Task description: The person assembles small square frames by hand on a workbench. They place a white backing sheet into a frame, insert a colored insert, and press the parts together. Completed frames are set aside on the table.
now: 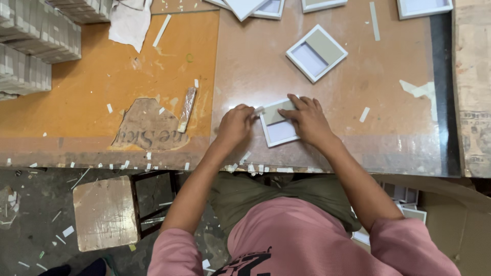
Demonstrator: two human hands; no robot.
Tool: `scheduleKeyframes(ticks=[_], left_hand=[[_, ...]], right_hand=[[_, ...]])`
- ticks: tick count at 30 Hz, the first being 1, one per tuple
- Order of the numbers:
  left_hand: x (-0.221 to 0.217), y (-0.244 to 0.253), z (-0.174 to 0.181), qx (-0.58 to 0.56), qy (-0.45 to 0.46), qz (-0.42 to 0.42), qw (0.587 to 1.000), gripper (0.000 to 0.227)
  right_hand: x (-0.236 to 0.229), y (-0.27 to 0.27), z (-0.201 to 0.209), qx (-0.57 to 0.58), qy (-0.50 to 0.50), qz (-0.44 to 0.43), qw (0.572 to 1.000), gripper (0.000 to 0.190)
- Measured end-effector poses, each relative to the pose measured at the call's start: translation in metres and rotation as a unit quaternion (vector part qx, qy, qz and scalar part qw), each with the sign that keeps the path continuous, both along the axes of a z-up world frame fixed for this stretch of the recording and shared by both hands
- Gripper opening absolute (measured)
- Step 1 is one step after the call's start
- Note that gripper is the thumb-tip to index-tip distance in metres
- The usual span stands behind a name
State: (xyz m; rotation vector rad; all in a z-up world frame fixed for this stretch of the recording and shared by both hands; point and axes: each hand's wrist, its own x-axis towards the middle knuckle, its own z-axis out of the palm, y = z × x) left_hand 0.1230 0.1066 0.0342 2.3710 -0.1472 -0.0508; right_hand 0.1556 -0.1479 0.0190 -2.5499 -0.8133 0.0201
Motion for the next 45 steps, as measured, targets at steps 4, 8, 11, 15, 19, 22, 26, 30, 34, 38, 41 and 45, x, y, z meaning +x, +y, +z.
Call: scheduleKeyframes(ticks=[4,8,11,15,19,22,26,30,34,38,41,45], left_hand=[[-0.014,-0.012,-0.003,0.018,-0.099,0.012,0.995,0.019],[-0.046,-0.029,-0.007,0.080,-0.157,-0.021,0.984,0.028],[-0.086,-0.037,-0.010,0.095,-0.175,-0.021,0.980,0.030],[-0.095,-0.037,-0.012,0.087,-0.187,-0.005,0.978,0.029],[-0.079,-0.031,-0.012,0.103,-0.208,0.027,0.972,0.032],[-0.087,-0.036,-0.009,0.128,-0.195,-0.010,0.972,0.034],[-0.119,-0.042,-0.003,0.051,-0.171,-0.002,0.984,0.035],[-0.117,-0.033,-0.007,-0.045,-0.160,0.115,0.980,0.025],[-0.098,-0.026,-0.029,-0.030,-0.132,0.169,0.976,0.015],[-0.063,-0.010,-0.035,-0.273,0.085,0.275,0.918,0.018],[-0.060,-0.010,-0.035,-0.382,0.082,0.274,0.879,0.020],[-0.068,-0.019,-0.036,-0.418,0.066,0.221,0.879,0.028]], right_hand=[[-0.006,0.007,0.002,0.058,-0.025,-0.001,0.998,0.032],[-0.009,0.011,0.000,0.084,-0.054,-0.044,0.994,0.022],[-0.011,0.016,-0.005,0.100,-0.065,-0.058,0.991,0.021],[-0.013,0.014,-0.008,0.105,-0.073,-0.055,0.990,0.021],[-0.012,0.016,-0.010,0.102,-0.069,-0.060,0.991,0.022],[-0.011,0.018,-0.009,0.102,-0.087,-0.074,0.988,0.021],[-0.041,0.016,0.002,0.110,-0.152,-0.065,0.980,0.027],[-0.074,0.033,0.014,0.078,-0.085,-0.016,0.993,0.056],[-0.084,0.069,0.005,-0.020,-0.043,-0.079,0.996,0.073],[-0.065,0.089,0.000,-0.011,-0.050,-0.117,0.992,0.059],[-0.073,0.081,-0.002,0.009,-0.068,-0.096,0.993,0.043],[-0.089,0.067,-0.003,0.096,-0.046,-0.094,0.990,0.022]])
